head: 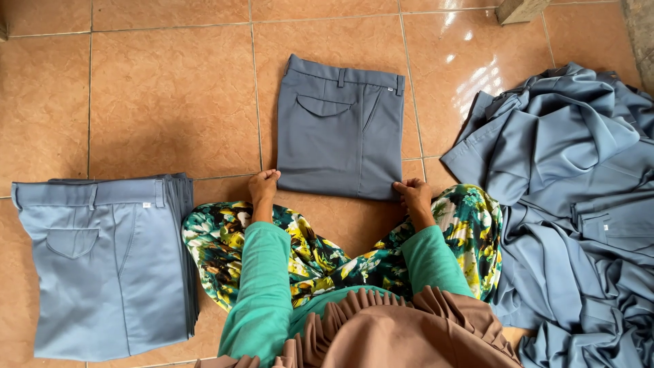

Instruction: Folding trousers into neat rectangles and stacking them on the floor.

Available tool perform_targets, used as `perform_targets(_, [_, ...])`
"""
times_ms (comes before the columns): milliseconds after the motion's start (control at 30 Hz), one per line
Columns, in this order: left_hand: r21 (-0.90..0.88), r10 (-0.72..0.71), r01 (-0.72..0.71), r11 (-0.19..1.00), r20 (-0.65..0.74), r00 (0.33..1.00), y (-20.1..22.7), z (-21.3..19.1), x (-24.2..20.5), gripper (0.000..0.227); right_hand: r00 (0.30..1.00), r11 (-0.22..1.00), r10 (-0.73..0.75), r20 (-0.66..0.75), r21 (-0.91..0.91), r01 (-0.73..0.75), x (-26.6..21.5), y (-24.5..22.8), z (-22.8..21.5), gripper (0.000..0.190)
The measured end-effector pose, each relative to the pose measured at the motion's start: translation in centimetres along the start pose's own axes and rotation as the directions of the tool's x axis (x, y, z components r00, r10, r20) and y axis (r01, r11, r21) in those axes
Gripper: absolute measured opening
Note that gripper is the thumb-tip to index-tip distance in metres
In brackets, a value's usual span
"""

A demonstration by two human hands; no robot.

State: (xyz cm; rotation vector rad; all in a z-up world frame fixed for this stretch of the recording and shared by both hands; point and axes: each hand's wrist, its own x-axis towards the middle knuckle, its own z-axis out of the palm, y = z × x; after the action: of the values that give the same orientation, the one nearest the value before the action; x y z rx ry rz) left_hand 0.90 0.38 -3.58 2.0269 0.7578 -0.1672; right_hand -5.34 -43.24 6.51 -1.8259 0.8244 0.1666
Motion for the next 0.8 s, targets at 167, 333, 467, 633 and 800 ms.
perform_targets(167, [0.079,0.022,-0.026,0.997,0.054,0.998,5.4,-2.2,-2.0,0.05,0.997,0.996,-0.077,0.013,-0.049,0.077,2.7,-0.4,1.1,0.046])
perform_targets(333, [0.066,0.029,-0.031,0.997,0.019,0.999,7.1,0.3,1.1,0.053,0.989,0.983,-0.139,-0.049,-0.128,0.132,7.1,-4.0,2.8,0.046])
perform_targets(467, [0.045,0.008,-0.009,0.999,0.012,1.0,10.0,-0.5,-0.1,0.045,0.976,0.995,-0.096,-0.195,-0.032,0.091,8.9,-4.6,3.2,0.031])
perform_targets(633, [0.071,0.004,-0.007,0.997,0.031,0.999,12.7,-1.2,-1.4,0.05,0.969,0.993,-0.115,-0.219,-0.039,0.109,10.3,-4.0,3.9,0.035])
perform_targets(800, [0.147,0.051,-0.052,0.988,0.011,0.999,10.9,2.0,4.8,0.065,0.975,0.983,-0.171,-0.143,-0.097,0.158,11.1,-8.6,4.2,0.047])
